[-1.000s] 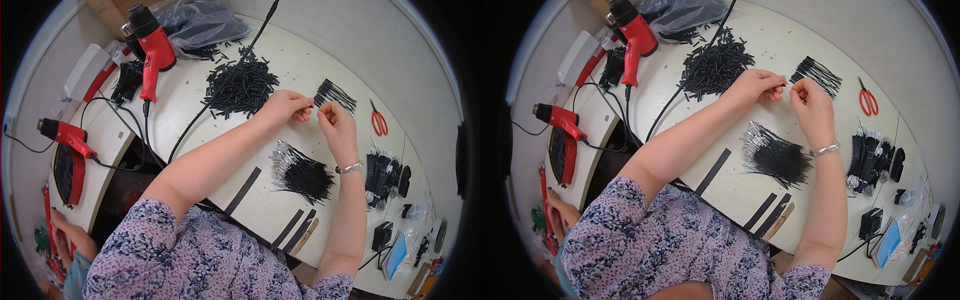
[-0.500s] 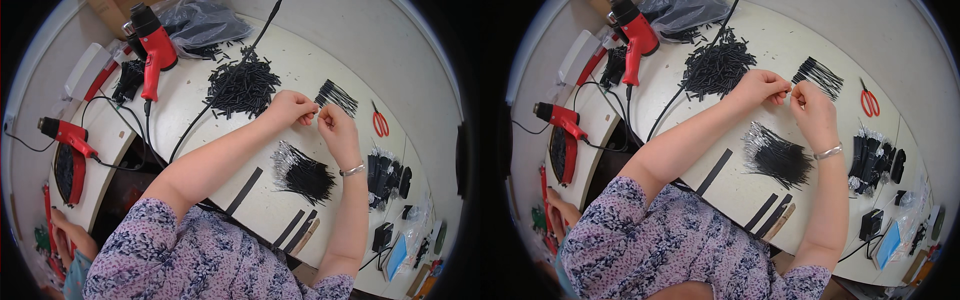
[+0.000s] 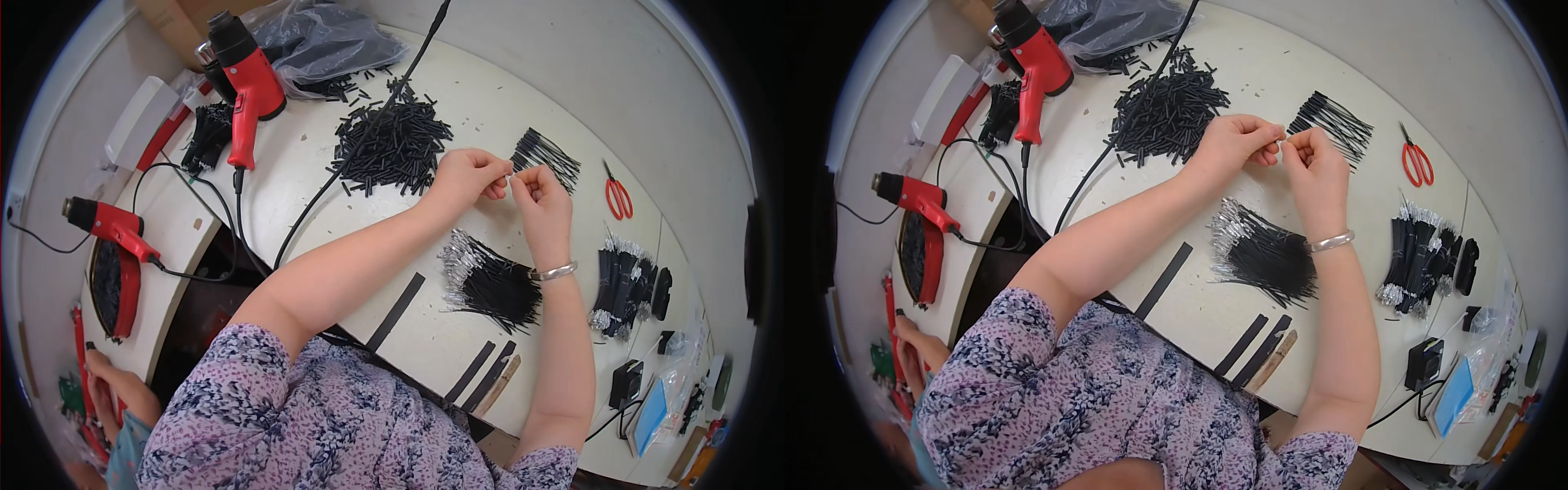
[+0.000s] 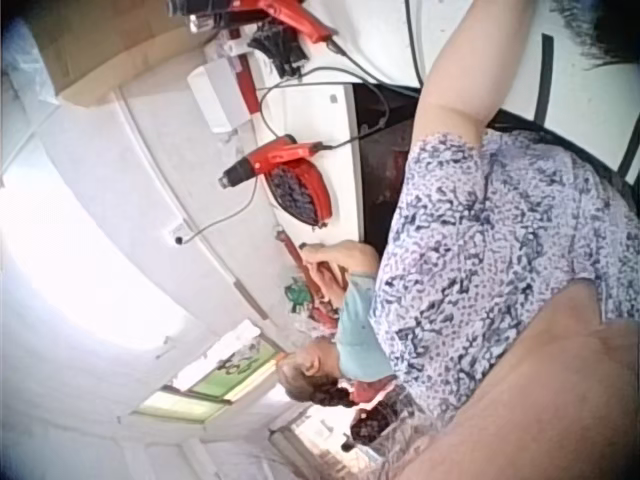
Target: Sliding small black plastic tubes onto thin metal pins as part of a manual assembly process.
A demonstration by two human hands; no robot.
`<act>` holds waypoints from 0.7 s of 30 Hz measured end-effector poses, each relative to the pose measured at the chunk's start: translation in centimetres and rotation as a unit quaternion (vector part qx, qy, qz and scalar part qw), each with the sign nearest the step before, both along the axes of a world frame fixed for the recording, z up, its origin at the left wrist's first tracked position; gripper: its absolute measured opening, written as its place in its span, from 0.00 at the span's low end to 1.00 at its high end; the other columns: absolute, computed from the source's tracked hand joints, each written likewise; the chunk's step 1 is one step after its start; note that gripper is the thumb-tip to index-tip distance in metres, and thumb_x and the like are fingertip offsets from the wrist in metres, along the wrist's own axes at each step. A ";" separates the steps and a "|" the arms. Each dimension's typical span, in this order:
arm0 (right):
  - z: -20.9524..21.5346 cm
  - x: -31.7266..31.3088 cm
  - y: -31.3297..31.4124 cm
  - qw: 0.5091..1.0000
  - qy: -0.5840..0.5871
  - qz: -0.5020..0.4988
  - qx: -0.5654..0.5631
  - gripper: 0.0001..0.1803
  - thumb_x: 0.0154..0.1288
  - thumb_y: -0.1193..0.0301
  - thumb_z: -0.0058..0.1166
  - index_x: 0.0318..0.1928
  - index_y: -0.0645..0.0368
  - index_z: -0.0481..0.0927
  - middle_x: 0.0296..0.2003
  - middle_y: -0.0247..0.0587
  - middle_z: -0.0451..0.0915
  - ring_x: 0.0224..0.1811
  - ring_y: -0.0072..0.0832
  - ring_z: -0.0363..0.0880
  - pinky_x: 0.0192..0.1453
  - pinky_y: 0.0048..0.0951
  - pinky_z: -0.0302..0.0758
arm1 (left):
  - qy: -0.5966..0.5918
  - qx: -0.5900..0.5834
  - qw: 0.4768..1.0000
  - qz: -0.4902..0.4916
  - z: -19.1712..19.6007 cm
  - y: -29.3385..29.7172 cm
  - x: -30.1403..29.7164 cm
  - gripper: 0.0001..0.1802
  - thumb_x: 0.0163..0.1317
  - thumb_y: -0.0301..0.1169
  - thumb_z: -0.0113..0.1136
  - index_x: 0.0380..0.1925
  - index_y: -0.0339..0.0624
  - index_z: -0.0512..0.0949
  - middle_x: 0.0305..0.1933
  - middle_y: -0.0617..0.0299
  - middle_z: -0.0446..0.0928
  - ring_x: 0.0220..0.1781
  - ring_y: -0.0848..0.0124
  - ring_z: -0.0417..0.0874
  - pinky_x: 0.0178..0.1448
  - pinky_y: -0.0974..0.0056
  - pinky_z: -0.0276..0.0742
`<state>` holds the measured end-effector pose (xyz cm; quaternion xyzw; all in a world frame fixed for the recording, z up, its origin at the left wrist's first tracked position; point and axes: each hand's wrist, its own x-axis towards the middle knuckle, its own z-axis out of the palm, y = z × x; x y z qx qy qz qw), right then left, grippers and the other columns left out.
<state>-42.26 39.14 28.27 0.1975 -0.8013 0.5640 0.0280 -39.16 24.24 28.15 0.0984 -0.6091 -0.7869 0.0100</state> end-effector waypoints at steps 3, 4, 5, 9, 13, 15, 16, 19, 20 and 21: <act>0.0 0.1 -0.3 1.000 -0.002 -0.014 -0.005 0.06 0.60 0.75 0.58 0.29 0.64 0.76 0.21 0.30 0.76 0.22 0.14 0.69 0.27 0.19 0.68 | 0.015 0.009 1.000 0.024 0.0 0.2 -0.1 0.11 0.64 0.33 0.61 0.31 0.34 0.82 0.26 0.63 0.79 0.28 0.77 0.80 0.36 0.73 0.77; -0.2 0.2 -0.3 1.000 -0.002 -0.014 -0.005 0.06 0.60 0.75 0.58 0.29 0.64 0.76 0.21 0.30 0.76 0.22 0.14 0.69 0.27 0.19 0.68 | 0.024 0.032 0.998 0.045 0.0 0.2 -0.1 0.11 0.63 0.32 0.62 0.30 0.33 0.81 0.25 0.62 0.79 0.26 0.76 0.80 0.35 0.72 0.79; -0.3 0.2 -0.3 1.000 -0.007 -0.022 -0.005 0.06 0.60 0.75 0.59 0.29 0.64 0.76 0.21 0.30 0.76 0.22 0.13 0.69 0.27 0.19 0.68 | 0.024 0.032 0.998 0.044 0.0 0.2 -0.1 0.11 0.63 0.32 0.62 0.30 0.33 0.81 0.25 0.62 0.79 0.26 0.76 0.80 0.35 0.72 0.79; -0.4 0.3 -0.6 0.999 0.010 -0.045 -0.012 0.06 0.60 0.75 0.58 0.29 0.63 0.76 0.20 0.32 0.76 0.21 0.17 0.70 0.28 0.21 0.69 | -0.002 0.029 1.000 0.008 0.1 -0.4 0.0 0.11 0.63 0.34 0.62 0.28 0.36 0.81 0.26 0.64 0.79 0.26 0.77 0.79 0.36 0.73 0.76; 0.0 0.7 -0.5 0.992 0.094 -0.040 0.076 0.05 0.59 0.74 0.59 0.31 0.61 0.76 0.22 0.36 0.75 0.21 0.22 0.71 0.28 0.24 0.71 | -0.018 0.025 0.999 -0.018 -0.1 -0.8 -0.1 0.12 0.64 0.35 0.62 0.27 0.39 0.80 0.26 0.66 0.78 0.26 0.79 0.77 0.35 0.74 0.71; 0.1 1.1 -0.8 0.977 0.173 -0.047 0.113 0.06 0.59 0.73 0.59 0.34 0.60 0.76 0.25 0.38 0.75 0.22 0.26 0.72 0.28 0.27 0.72 | -0.017 0.024 0.999 -0.026 -0.5 -0.6 -0.3 0.12 0.64 0.35 0.62 0.27 0.39 0.80 0.25 0.66 0.78 0.26 0.79 0.77 0.35 0.74 0.71; -0.1 0.9 -0.6 0.977 0.173 -0.048 0.114 0.06 0.59 0.73 0.59 0.34 0.60 0.76 0.25 0.38 0.75 0.22 0.26 0.72 0.28 0.27 0.72 | -0.016 0.024 0.999 -0.037 -0.5 -0.4 -0.2 0.12 0.64 0.35 0.62 0.27 0.39 0.80 0.25 0.66 0.78 0.26 0.79 0.77 0.35 0.74 0.71; 0.2 0.4 -0.1 0.978 0.169 -0.013 0.123 0.07 0.60 0.73 0.59 0.36 0.60 0.76 0.28 0.37 0.76 0.23 0.25 0.73 0.29 0.27 0.72 | -0.027 0.006 1.000 -0.011 -0.4 -0.1 -0.1 0.12 0.64 0.36 0.62 0.28 0.38 0.80 0.25 0.66 0.78 0.27 0.80 0.77 0.34 0.75 0.71; 1.1 0.5 0.0 0.985 0.124 -0.012 0.120 0.06 0.60 0.74 0.59 0.36 0.60 0.76 0.28 0.37 0.77 0.23 0.26 0.74 0.30 0.27 0.72 | -0.026 0.004 1.000 -0.011 -0.4 -0.3 -0.1 0.12 0.64 0.36 0.62 0.28 0.38 0.80 0.25 0.66 0.78 0.27 0.80 0.77 0.34 0.75 0.71; 1.5 0.5 -0.1 0.990 0.078 -0.010 0.117 0.06 0.60 0.74 0.58 0.36 0.61 0.76 0.28 0.38 0.77 0.23 0.26 0.74 0.30 0.27 0.72 | -0.028 0.016 0.999 -0.011 -0.4 -0.6 -0.3 0.13 0.66 0.37 0.60 0.30 0.38 0.80 0.26 0.66 0.78 0.27 0.80 0.77 0.35 0.75 0.72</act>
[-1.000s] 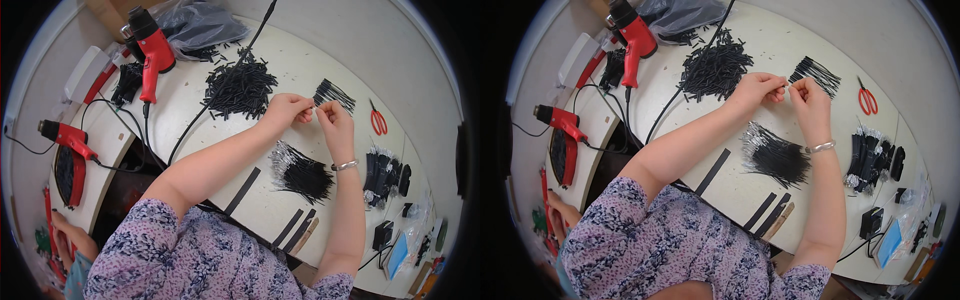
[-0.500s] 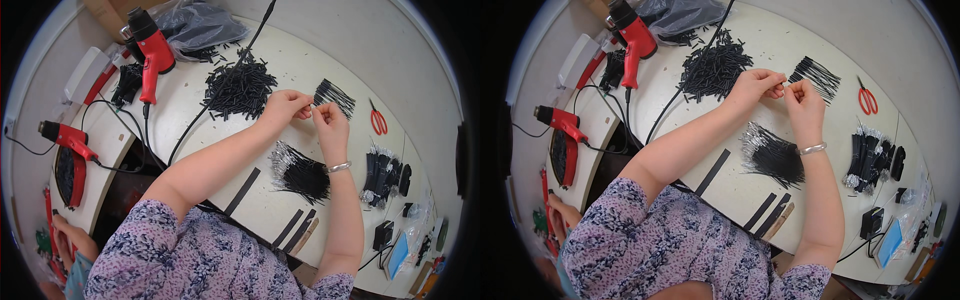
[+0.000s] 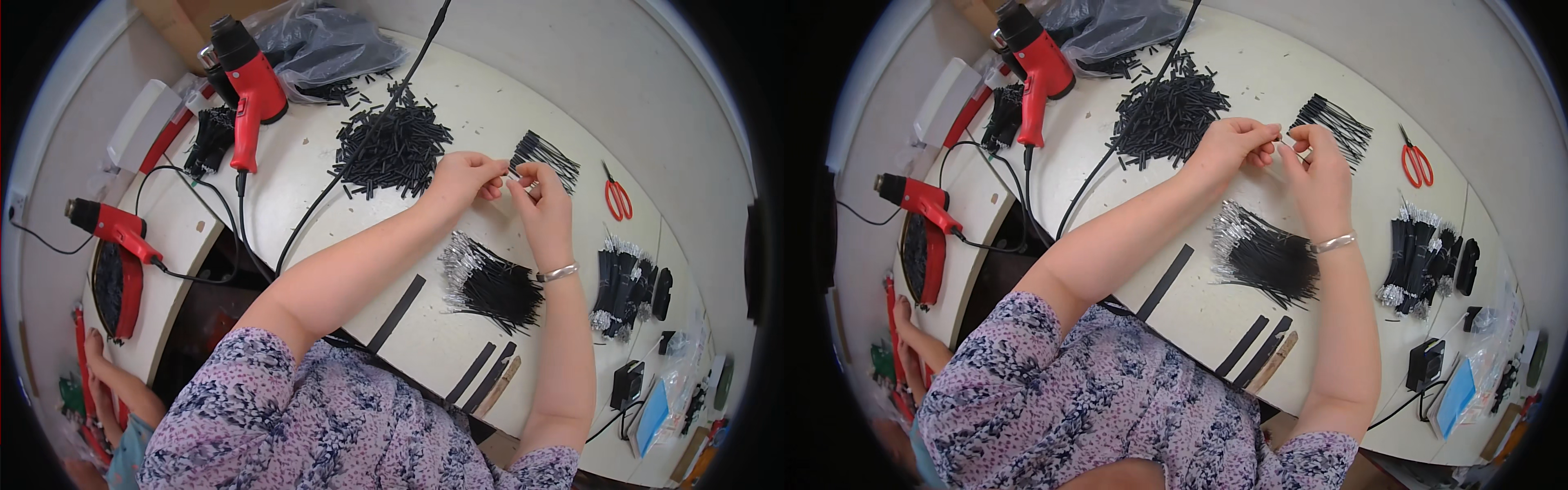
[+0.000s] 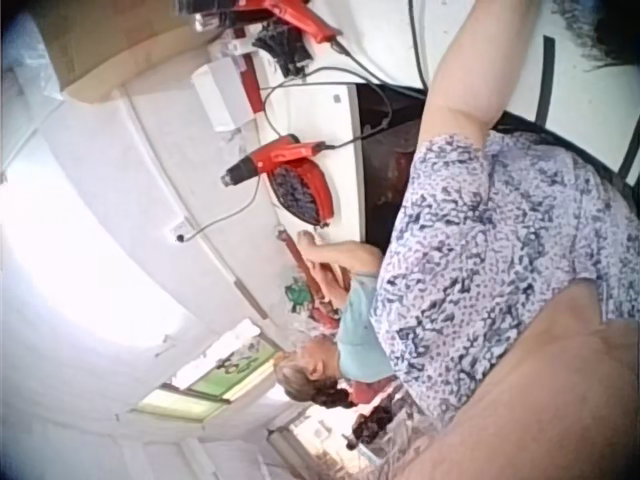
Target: Sliding small black plastic tubes onto thin metal pins as part of a manual assembly process.
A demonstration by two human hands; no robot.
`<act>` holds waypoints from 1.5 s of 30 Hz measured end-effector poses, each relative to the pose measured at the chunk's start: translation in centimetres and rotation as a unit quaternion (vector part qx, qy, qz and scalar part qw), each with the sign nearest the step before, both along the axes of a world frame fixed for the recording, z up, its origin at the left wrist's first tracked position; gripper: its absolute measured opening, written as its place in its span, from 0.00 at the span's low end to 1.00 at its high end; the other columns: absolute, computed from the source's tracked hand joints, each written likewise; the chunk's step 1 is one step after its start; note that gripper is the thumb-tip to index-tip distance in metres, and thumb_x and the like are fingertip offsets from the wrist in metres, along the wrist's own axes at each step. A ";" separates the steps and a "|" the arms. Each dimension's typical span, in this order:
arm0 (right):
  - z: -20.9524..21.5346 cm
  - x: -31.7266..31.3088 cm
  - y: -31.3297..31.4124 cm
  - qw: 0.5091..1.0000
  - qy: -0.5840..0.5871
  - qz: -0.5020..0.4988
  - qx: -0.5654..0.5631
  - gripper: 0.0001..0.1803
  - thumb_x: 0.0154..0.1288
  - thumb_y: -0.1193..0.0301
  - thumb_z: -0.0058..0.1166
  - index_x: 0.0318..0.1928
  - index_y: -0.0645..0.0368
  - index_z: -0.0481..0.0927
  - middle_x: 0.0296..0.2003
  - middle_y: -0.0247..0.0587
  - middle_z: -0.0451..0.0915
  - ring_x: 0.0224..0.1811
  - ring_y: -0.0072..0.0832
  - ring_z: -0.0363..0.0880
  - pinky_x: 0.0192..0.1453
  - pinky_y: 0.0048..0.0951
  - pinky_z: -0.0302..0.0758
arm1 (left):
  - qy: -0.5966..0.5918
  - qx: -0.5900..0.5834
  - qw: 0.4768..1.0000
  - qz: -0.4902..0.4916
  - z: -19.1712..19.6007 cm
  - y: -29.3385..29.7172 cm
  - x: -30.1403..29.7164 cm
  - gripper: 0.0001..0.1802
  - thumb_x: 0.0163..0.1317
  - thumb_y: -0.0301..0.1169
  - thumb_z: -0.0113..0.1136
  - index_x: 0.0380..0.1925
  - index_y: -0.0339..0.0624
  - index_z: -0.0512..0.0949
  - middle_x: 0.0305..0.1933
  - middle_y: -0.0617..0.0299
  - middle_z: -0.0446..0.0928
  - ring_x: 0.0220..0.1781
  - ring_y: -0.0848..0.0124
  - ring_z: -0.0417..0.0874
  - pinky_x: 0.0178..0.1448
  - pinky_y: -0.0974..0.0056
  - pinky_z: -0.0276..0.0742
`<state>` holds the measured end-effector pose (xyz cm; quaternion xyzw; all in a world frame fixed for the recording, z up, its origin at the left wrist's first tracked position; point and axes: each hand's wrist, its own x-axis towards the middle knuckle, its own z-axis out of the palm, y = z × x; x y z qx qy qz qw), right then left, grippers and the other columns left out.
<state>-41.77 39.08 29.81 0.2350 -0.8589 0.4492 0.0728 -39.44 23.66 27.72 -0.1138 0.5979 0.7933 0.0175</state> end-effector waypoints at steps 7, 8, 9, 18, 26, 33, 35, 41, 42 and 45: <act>-1.0 -0.5 0.5 0.999 -0.008 0.038 -0.028 0.05 0.60 0.76 0.58 0.34 0.64 0.77 0.28 0.37 0.77 0.24 0.24 0.73 0.30 0.24 0.72 | -0.012 0.137 0.989 -0.052 -0.2 -1.1 -0.3 0.18 0.72 0.40 0.51 0.40 0.34 0.79 0.30 0.65 0.79 0.31 0.79 0.79 0.40 0.75 0.76; -1.2 -0.6 0.5 0.998 -0.013 0.042 -0.039 0.04 0.62 0.76 0.57 0.35 0.64 0.77 0.27 0.32 0.76 0.24 0.18 0.70 0.31 0.21 0.69 | -0.012 0.137 0.989 -0.051 -0.3 -1.1 -0.4 0.18 0.72 0.40 0.51 0.40 0.34 0.79 0.30 0.65 0.79 0.31 0.79 0.79 0.40 0.75 0.76; -1.3 -0.7 0.5 0.997 -0.019 0.046 -0.051 0.04 0.63 0.76 0.57 0.37 0.63 0.78 0.26 0.28 0.76 0.25 0.13 0.67 0.31 0.18 0.67 | -0.008 0.135 0.988 -0.070 -0.3 -1.1 -0.5 0.18 0.72 0.40 0.51 0.40 0.34 0.79 0.30 0.65 0.79 0.31 0.80 0.79 0.40 0.75 0.76; -1.7 -0.8 0.1 0.990 -0.105 0.028 -0.087 0.05 0.64 0.76 0.56 0.39 0.63 0.76 0.29 0.26 0.76 0.29 0.12 0.71 0.35 0.16 0.70 | 0.001 0.141 0.987 -0.081 -0.8 -1.5 -0.6 0.16 0.71 0.38 0.51 0.38 0.35 0.80 0.30 0.63 0.79 0.31 0.77 0.80 0.41 0.73 0.78; -2.2 -1.3 0.7 0.985 -0.106 0.055 -0.125 0.04 0.62 0.76 0.58 0.34 0.63 0.76 0.27 0.28 0.77 0.26 0.14 0.72 0.33 0.19 0.70 | -0.001 0.153 0.984 -0.085 -0.8 -1.3 -0.9 0.22 0.74 0.43 0.45 0.39 0.33 0.79 0.31 0.61 0.79 0.31 0.75 0.80 0.41 0.72 0.79; -1.2 -1.5 0.8 0.998 0.028 -0.001 -0.058 0.04 0.60 0.77 0.58 0.34 0.62 0.77 0.28 0.34 0.77 0.27 0.21 0.74 0.34 0.22 0.72 | -0.006 0.145 0.987 -0.070 -0.6 -1.2 -0.8 0.23 0.75 0.43 0.43 0.40 0.32 0.79 0.31 0.62 0.79 0.31 0.75 0.80 0.40 0.72 0.79; -0.3 -2.5 1.2 0.998 0.057 -0.029 -0.029 0.04 0.59 0.76 0.58 0.34 0.61 0.77 0.30 0.37 0.76 0.30 0.27 0.77 0.36 0.26 0.73 | -0.013 0.132 0.989 -0.071 -0.6 -0.8 -0.6 0.22 0.75 0.42 0.44 0.41 0.32 0.79 0.31 0.63 0.79 0.30 0.76 0.80 0.41 0.72 0.79; -1.5 -9.9 3.3 0.963 0.197 -0.105 0.148 0.03 0.58 0.71 0.60 0.31 0.54 0.79 0.33 0.35 0.77 0.36 0.35 0.75 0.46 0.35 0.69 | 0.014 -0.026 0.996 -0.081 -0.4 0.4 -0.1 0.19 0.70 0.40 0.51 0.33 0.34 0.81 0.26 0.63 0.79 0.27 0.76 0.80 0.36 0.73 0.77; -1.8 -10.6 3.1 0.961 0.193 -0.117 0.162 0.03 0.57 0.71 0.60 0.30 0.52 0.79 0.32 0.33 0.76 0.36 0.35 0.74 0.48 0.34 0.66 | 0.012 -0.041 0.995 -0.090 -0.3 0.3 -0.1 0.18 0.71 0.40 0.51 0.35 0.35 0.82 0.27 0.64 0.79 0.28 0.77 0.80 0.37 0.73 0.76; -3.1 -12.3 2.5 0.962 0.191 -0.095 0.171 0.03 0.57 0.70 0.61 0.30 0.52 0.79 0.33 0.33 0.76 0.38 0.34 0.74 0.48 0.35 0.66 | 0.007 -0.068 0.993 -0.100 -0.2 0.4 0.1 0.18 0.71 0.40 0.52 0.36 0.36 0.82 0.28 0.65 0.79 0.30 0.78 0.80 0.37 0.73 0.76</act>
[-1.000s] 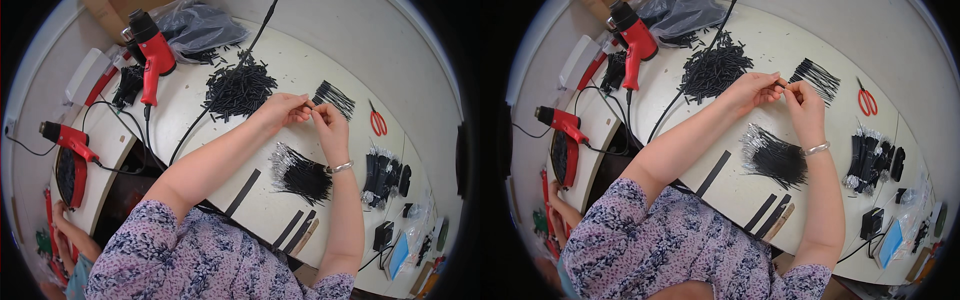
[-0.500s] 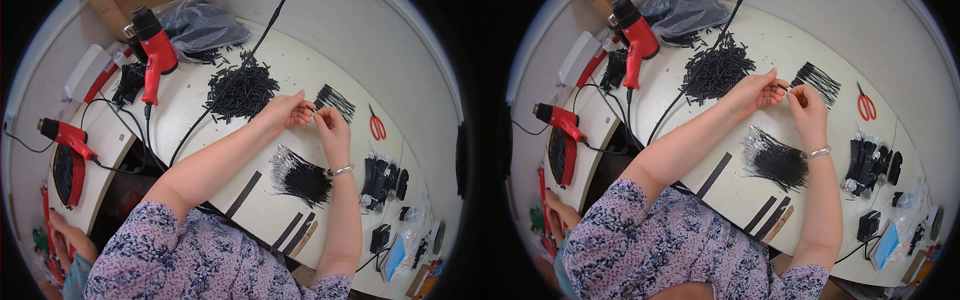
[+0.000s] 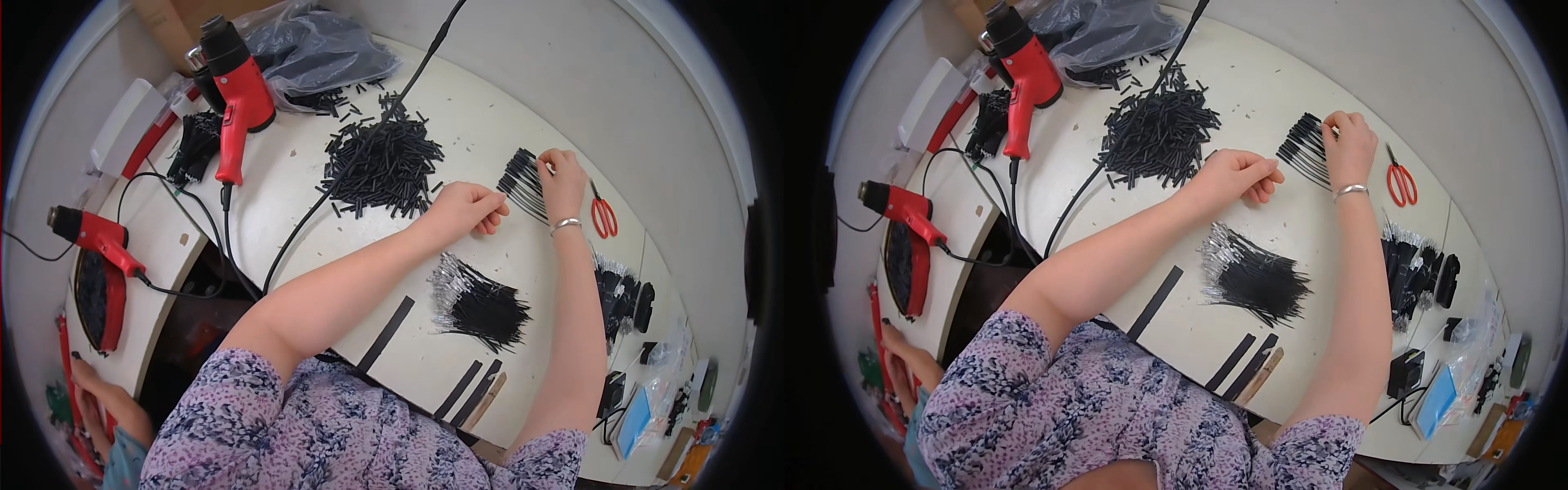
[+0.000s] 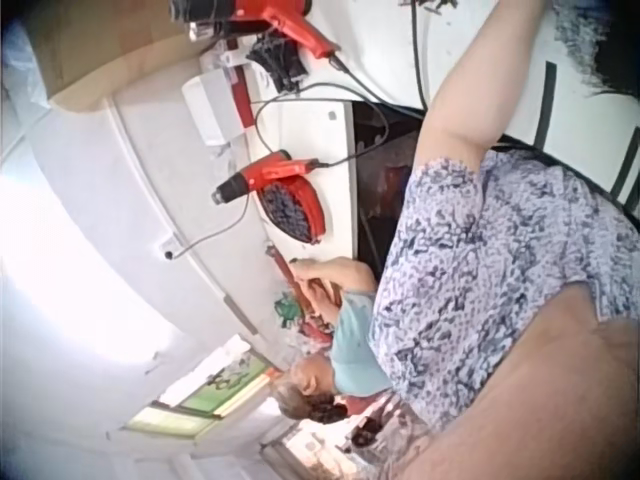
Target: Sliding small black plastic tubes onto thin metal pins as part of a manual assembly process.
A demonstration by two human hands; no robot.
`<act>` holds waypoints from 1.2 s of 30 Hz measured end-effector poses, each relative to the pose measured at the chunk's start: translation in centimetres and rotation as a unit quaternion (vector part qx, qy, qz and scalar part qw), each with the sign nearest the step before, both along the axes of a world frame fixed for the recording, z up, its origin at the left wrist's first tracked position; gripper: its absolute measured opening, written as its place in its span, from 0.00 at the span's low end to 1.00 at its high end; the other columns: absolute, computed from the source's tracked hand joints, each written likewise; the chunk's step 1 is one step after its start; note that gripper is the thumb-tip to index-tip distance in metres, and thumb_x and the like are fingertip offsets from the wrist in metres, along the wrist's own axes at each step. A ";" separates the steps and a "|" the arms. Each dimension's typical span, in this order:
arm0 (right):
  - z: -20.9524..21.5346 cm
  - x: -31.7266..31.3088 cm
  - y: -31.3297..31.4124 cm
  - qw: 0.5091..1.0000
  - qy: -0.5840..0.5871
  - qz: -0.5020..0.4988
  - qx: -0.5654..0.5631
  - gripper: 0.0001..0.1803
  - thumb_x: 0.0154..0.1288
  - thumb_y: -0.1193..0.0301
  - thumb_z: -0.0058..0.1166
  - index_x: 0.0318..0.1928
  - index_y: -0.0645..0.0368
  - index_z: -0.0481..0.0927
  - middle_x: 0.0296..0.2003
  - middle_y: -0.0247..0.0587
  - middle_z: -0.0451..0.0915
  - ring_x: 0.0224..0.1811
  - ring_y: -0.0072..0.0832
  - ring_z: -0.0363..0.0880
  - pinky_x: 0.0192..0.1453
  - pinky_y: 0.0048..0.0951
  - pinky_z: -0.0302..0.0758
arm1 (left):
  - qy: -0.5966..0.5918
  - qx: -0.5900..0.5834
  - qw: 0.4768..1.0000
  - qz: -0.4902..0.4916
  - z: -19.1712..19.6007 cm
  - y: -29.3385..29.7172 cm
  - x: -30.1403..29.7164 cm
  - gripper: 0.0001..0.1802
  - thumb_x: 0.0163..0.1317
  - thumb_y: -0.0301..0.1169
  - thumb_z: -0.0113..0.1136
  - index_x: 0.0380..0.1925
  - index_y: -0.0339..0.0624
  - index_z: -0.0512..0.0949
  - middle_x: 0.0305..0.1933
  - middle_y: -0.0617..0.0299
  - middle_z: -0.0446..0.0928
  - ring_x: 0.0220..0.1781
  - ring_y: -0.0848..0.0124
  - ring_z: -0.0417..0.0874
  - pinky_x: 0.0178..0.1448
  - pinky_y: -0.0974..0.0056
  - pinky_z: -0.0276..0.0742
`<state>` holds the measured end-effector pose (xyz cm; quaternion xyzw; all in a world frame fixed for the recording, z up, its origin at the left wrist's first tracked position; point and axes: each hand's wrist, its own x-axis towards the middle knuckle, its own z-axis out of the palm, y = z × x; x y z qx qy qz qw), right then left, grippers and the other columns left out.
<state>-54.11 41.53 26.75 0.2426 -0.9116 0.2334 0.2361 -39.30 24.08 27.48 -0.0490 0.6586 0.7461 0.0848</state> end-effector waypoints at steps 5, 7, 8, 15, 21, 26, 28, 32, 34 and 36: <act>-0.9 -0.5 -0.4 0.999 0.010 -0.017 0.041 0.03 0.58 0.69 0.61 0.31 0.52 0.80 0.34 0.34 0.77 0.41 0.34 0.74 0.52 0.36 0.66 | 0.003 -0.023 1.000 -0.002 -0.1 0.0 -0.1 0.18 0.71 0.40 0.52 0.35 0.36 0.83 0.27 0.65 0.79 0.29 0.78 0.80 0.36 0.73 0.76; -0.5 0.0 0.1 0.999 0.003 -0.030 -0.025 0.03 0.59 0.69 0.60 0.33 0.52 0.81 0.35 0.34 0.77 0.40 0.32 0.75 0.55 0.36 0.65 | 0.018 -0.004 1.000 0.007 -0.2 0.3 -0.1 0.17 0.69 0.38 0.53 0.31 0.35 0.82 0.25 0.64 0.78 0.26 0.77 0.79 0.32 0.72 0.77; -0.2 0.5 0.2 0.999 0.001 -0.029 -0.025 0.03 0.59 0.69 0.60 0.33 0.52 0.81 0.35 0.34 0.77 0.40 0.32 0.75 0.55 0.36 0.65 | 0.016 -0.005 1.000 0.008 -0.3 0.3 -0.1 0.17 0.69 0.38 0.53 0.31 0.35 0.82 0.25 0.64 0.78 0.26 0.77 0.79 0.32 0.72 0.77; 4.1 9.8 0.6 0.967 -0.234 0.071 -0.071 0.06 0.59 0.72 0.58 0.35 0.60 0.80 0.32 0.42 0.78 0.33 0.35 0.78 0.39 0.31 0.75 | 0.023 0.001 1.000 0.013 -0.2 0.0 0.1 0.17 0.69 0.37 0.54 0.32 0.34 0.82 0.25 0.64 0.78 0.25 0.77 0.79 0.30 0.72 0.76; 4.3 16.2 0.0 0.911 -0.363 0.182 0.070 0.07 0.55 0.70 0.59 0.32 0.60 0.78 0.31 0.42 0.78 0.35 0.37 0.79 0.42 0.34 0.75 | 0.177 -0.317 0.923 0.124 2.9 -3.1 -0.3 0.11 0.62 0.34 0.61 0.37 0.37 0.83 0.29 0.62 0.81 0.30 0.73 0.81 0.37 0.67 0.77; 3.0 15.6 0.3 0.931 -0.342 0.129 -0.010 0.06 0.57 0.71 0.58 0.31 0.60 0.76 0.29 0.41 0.77 0.31 0.36 0.78 0.38 0.34 0.74 | 0.153 -0.594 0.782 0.110 2.5 -5.1 0.5 0.08 0.57 0.35 0.62 0.29 0.42 0.83 0.36 0.60 0.80 0.43 0.60 0.80 0.47 0.58 0.76; 2.8 15.5 0.3 0.942 -0.310 0.124 -0.025 0.06 0.58 0.72 0.58 0.31 0.60 0.76 0.29 0.41 0.76 0.31 0.35 0.78 0.38 0.33 0.74 | 0.133 -0.640 0.753 0.077 1.7 -5.4 0.2 0.07 0.56 0.34 0.62 0.28 0.43 0.82 0.35 0.60 0.79 0.45 0.61 0.79 0.48 0.58 0.76; 2.3 15.2 0.1 0.962 -0.231 0.112 -0.088 0.05 0.59 0.74 0.57 0.32 0.62 0.75 0.28 0.41 0.77 0.28 0.35 0.77 0.36 0.32 0.74 | 0.150 -0.681 0.714 0.064 0.4 -5.6 -0.4 0.05 0.54 0.32 0.61 0.26 0.44 0.81 0.34 0.60 0.79 0.46 0.61 0.78 0.49 0.57 0.76; 2.1 15.0 -0.2 0.953 -0.252 0.110 -0.127 0.05 0.60 0.75 0.57 0.33 0.62 0.75 0.26 0.40 0.77 0.26 0.31 0.76 0.34 0.29 0.73 | 0.152 -0.681 0.714 0.060 0.2 -5.4 -0.5 0.05 0.53 0.31 0.61 0.26 0.43 0.81 0.34 0.60 0.79 0.46 0.61 0.78 0.49 0.56 0.75; 2.1 15.0 -0.2 0.942 -0.271 0.108 -0.164 0.04 0.60 0.75 0.57 0.33 0.61 0.75 0.25 0.39 0.77 0.24 0.28 0.75 0.32 0.27 0.73 | 0.212 -0.648 0.727 0.080 0.1 -4.8 -0.4 0.05 0.56 0.31 0.60 0.28 0.42 0.80 0.33 0.60 0.79 0.42 0.62 0.79 0.46 0.59 0.76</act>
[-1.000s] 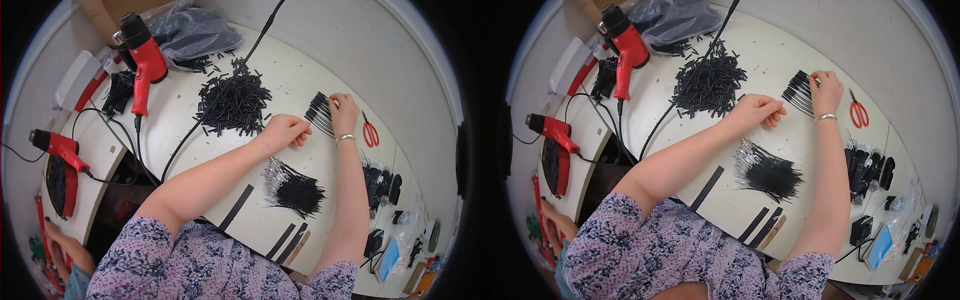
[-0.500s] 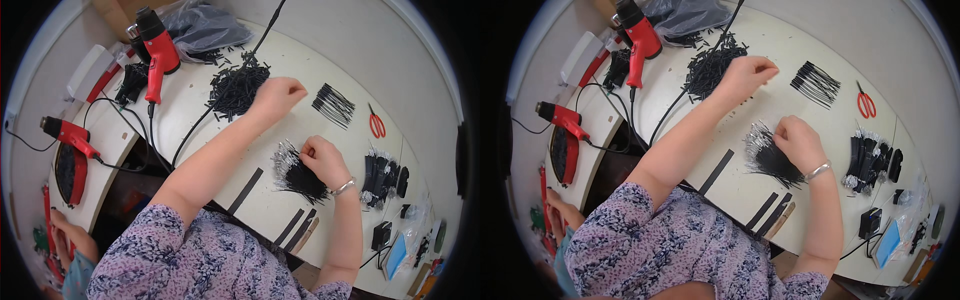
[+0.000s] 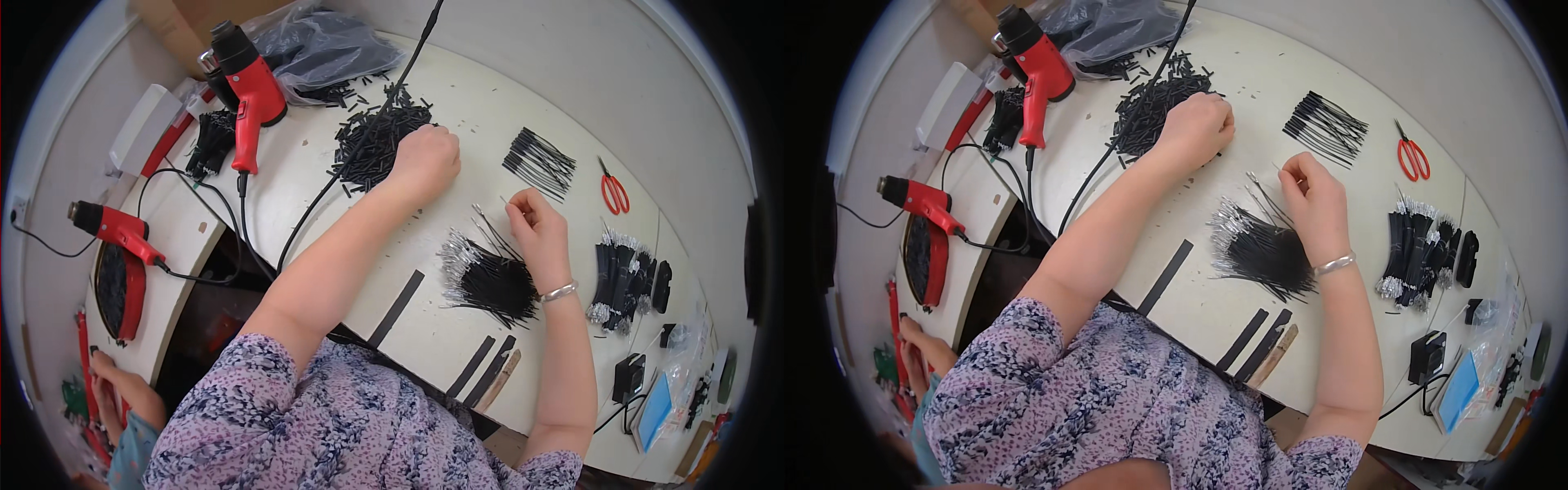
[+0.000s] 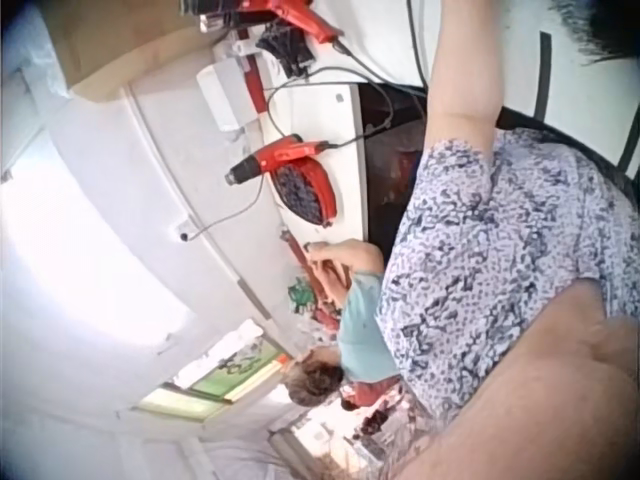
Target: Sliding small black plastic tubes onto thin metal pins as part of a manual assembly process.
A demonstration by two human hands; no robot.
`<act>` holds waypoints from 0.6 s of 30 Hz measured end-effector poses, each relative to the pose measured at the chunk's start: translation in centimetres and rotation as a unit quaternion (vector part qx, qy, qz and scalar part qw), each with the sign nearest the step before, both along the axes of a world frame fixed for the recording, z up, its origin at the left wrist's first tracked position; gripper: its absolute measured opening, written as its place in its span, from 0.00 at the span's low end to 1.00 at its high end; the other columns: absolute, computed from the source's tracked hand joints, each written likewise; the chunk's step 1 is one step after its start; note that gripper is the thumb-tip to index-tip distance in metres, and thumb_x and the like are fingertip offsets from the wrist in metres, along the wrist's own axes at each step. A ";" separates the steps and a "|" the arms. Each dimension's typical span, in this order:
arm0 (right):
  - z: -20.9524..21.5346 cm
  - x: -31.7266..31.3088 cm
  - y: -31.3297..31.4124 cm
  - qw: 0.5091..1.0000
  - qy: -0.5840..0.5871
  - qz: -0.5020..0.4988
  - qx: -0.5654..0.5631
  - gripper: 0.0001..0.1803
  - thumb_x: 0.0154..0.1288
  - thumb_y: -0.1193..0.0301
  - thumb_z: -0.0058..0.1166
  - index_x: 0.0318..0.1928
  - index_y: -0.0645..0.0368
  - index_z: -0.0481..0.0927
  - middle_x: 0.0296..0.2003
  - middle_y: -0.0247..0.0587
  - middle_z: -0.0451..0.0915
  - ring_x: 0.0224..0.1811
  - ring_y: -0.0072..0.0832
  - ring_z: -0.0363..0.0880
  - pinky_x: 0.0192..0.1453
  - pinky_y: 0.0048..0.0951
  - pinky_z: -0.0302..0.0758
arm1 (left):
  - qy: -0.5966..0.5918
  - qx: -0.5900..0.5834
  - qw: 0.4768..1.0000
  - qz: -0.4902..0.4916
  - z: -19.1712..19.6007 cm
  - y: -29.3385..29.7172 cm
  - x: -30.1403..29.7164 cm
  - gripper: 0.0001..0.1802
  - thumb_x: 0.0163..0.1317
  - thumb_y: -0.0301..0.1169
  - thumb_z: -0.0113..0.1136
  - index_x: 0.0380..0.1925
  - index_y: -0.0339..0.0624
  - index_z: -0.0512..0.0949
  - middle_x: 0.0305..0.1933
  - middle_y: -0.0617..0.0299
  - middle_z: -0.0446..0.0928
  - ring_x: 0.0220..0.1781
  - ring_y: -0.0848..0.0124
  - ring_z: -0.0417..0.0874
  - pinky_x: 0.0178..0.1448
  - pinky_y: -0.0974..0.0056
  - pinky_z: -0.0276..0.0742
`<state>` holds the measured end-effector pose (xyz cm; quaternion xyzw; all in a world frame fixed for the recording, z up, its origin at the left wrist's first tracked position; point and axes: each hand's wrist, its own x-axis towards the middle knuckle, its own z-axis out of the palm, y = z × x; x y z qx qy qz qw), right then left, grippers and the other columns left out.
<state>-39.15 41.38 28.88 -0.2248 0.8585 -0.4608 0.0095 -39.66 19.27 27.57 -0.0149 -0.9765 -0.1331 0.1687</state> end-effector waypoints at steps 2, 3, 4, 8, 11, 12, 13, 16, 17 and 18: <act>0.0 -0.1 0.0 0.999 -0.033 -0.009 -0.036 0.04 0.62 0.75 0.56 0.34 0.61 0.76 0.23 0.34 0.76 0.21 0.20 0.70 0.29 0.22 0.70 | -0.016 0.169 0.985 -0.003 0.7 1.1 0.0 0.06 0.58 0.31 0.60 0.30 0.41 0.79 0.32 0.61 0.79 0.38 0.65 0.80 0.43 0.62 0.76; -0.1 -0.2 0.0 0.999 -0.033 -0.011 -0.035 0.04 0.62 0.75 0.56 0.34 0.61 0.76 0.23 0.34 0.76 0.21 0.20 0.70 0.29 0.22 0.70 | -0.033 0.333 0.942 -0.004 1.1 1.7 0.0 0.06 0.60 0.32 0.59 0.32 0.40 0.79 0.31 0.61 0.79 0.35 0.69 0.80 0.41 0.65 0.76; -0.1 -0.2 -0.1 0.997 -0.042 -0.013 -0.068 0.03 0.63 0.76 0.56 0.35 0.62 0.76 0.23 0.32 0.75 0.22 0.17 0.68 0.29 0.20 0.69 | -0.120 0.511 0.851 -0.026 2.4 2.6 0.6 0.08 0.64 0.32 0.58 0.35 0.39 0.78 0.30 0.64 0.79 0.30 0.76 0.78 0.36 0.72 0.73; -0.7 -0.6 0.1 0.992 -0.051 -0.024 -0.113 0.03 0.64 0.76 0.55 0.35 0.63 0.76 0.24 0.28 0.74 0.23 0.13 0.66 0.29 0.19 0.68 | -0.201 0.704 0.678 -0.064 1.2 3.9 0.7 0.09 0.66 0.33 0.58 0.37 0.37 0.79 0.30 0.67 0.78 0.30 0.80 0.77 0.36 0.75 0.72; -0.5 -0.6 0.1 0.992 -0.031 -0.034 -0.122 0.03 0.63 0.77 0.56 0.35 0.62 0.76 0.24 0.28 0.74 0.23 0.13 0.65 0.28 0.18 0.66 | -0.211 0.751 0.620 -0.085 0.4 4.4 0.8 0.09 0.65 0.32 0.60 0.35 0.35 0.81 0.29 0.64 0.79 0.28 0.78 0.78 0.35 0.73 0.76; -0.4 -0.5 0.1 0.992 -0.031 -0.034 -0.120 0.03 0.63 0.77 0.56 0.35 0.62 0.76 0.24 0.28 0.74 0.23 0.13 0.65 0.28 0.18 0.66 | -0.211 0.751 0.619 -0.085 0.2 4.4 0.7 0.09 0.65 0.32 0.60 0.35 0.35 0.81 0.29 0.64 0.79 0.28 0.78 0.78 0.35 0.73 0.76; -0.3 -0.4 0.1 0.991 -0.032 -0.035 -0.125 0.03 0.63 0.77 0.56 0.35 0.62 0.76 0.24 0.28 0.74 0.23 0.13 0.65 0.28 0.18 0.66 | -0.218 0.755 0.612 -0.088 0.2 4.5 0.7 0.10 0.65 0.32 0.60 0.35 0.35 0.81 0.28 0.64 0.79 0.28 0.79 0.78 0.34 0.74 0.75; 0.2 -0.2 -0.1 0.991 -0.018 -0.037 -0.126 0.02 0.63 0.78 0.56 0.35 0.62 0.76 0.25 0.28 0.73 0.23 0.13 0.65 0.28 0.18 0.66 | -0.229 0.763 0.598 -0.088 0.3 4.6 0.7 0.11 0.65 0.34 0.61 0.34 0.34 0.81 0.26 0.65 0.78 0.26 0.79 0.78 0.33 0.75 0.75; 0.4 -0.1 -0.2 0.992 -0.001 -0.037 -0.122 0.02 0.63 0.78 0.56 0.35 0.62 0.76 0.25 0.28 0.73 0.24 0.13 0.65 0.28 0.18 0.66 | -0.234 0.767 0.591 -0.084 0.3 4.6 0.8 0.12 0.65 0.35 0.61 0.33 0.34 0.81 0.26 0.65 0.78 0.25 0.79 0.78 0.32 0.75 0.75; 0.4 0.0 -0.3 0.992 -0.001 -0.037 -0.122 0.02 0.63 0.78 0.56 0.35 0.62 0.76 0.25 0.28 0.73 0.24 0.13 0.65 0.28 0.18 0.66 | -0.234 0.768 0.591 -0.084 0.3 4.5 0.8 0.12 0.65 0.35 0.61 0.33 0.34 0.81 0.26 0.65 0.78 0.25 0.79 0.78 0.32 0.75 0.75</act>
